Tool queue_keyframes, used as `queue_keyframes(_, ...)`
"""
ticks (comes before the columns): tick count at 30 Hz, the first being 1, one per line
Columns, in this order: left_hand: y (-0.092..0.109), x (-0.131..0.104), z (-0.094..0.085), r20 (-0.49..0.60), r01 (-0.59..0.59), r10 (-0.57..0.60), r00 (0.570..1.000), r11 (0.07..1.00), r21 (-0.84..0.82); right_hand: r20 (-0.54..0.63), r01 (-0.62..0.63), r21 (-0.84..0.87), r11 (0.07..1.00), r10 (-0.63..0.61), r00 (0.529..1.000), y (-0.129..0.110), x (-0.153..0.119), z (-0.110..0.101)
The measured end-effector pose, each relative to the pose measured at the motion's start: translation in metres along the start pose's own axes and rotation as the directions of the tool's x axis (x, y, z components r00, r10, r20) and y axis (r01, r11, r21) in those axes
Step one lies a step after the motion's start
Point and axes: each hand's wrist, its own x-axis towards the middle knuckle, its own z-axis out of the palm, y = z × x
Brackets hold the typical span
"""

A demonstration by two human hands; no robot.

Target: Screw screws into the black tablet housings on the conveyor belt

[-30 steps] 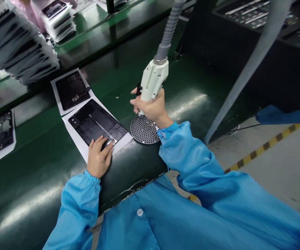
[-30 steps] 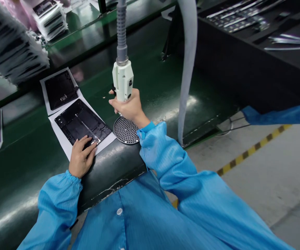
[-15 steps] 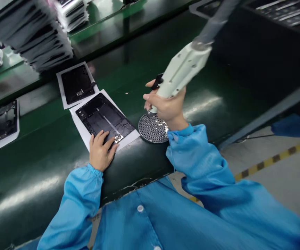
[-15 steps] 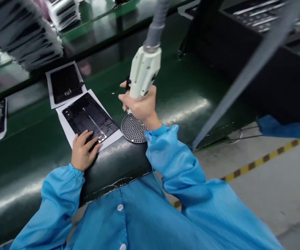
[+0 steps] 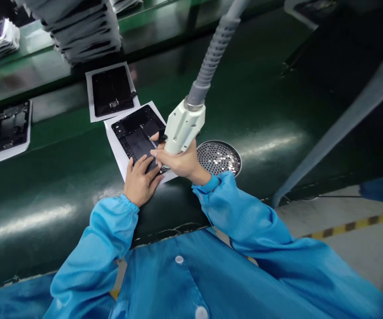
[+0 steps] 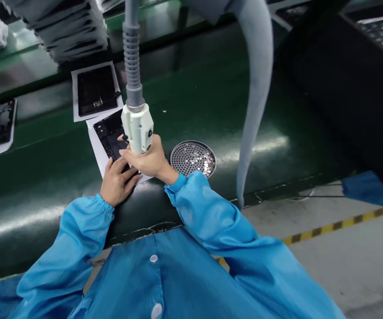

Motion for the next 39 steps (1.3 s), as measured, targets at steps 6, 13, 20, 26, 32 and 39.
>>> queue_keyframes(6,0.003,0.001,-0.001,0.019,0.008,-0.008,1.000,1.000,0.000,0.023,-0.011,-0.040,0.999,0.012,1.000,0.006,-0.002,-0.001)
queue_keyframes(13,0.003,0.001,-0.002,0.055,0.013,-0.013,0.998,1.000,0.000,0.110,-0.029,-0.045,0.999,0.034,0.993,0.009,-0.006,-0.001)
queue_keyframes(20,0.003,0.001,-0.003,0.062,0.031,-0.030,0.998,0.999,-0.024,0.097,-0.020,-0.067,0.998,0.026,0.995,0.008,-0.007,0.001)
queue_keyframes(26,0.003,0.000,0.000,0.038,0.036,-0.036,0.999,0.999,-0.018,-0.058,0.085,-0.049,0.995,-0.088,0.994,0.001,0.004,-0.016)
queue_keyframes(32,0.000,-0.002,0.001,0.005,0.012,-0.012,1.000,1.000,-0.016,-0.186,0.198,-0.104,0.975,-0.215,0.959,0.001,0.013,-0.043)
queue_keyframes(39,-0.003,-0.003,0.000,-0.007,0.014,-0.014,1.000,1.000,-0.014,-0.098,0.076,0.000,0.997,-0.076,0.992,0.003,0.005,-0.019)
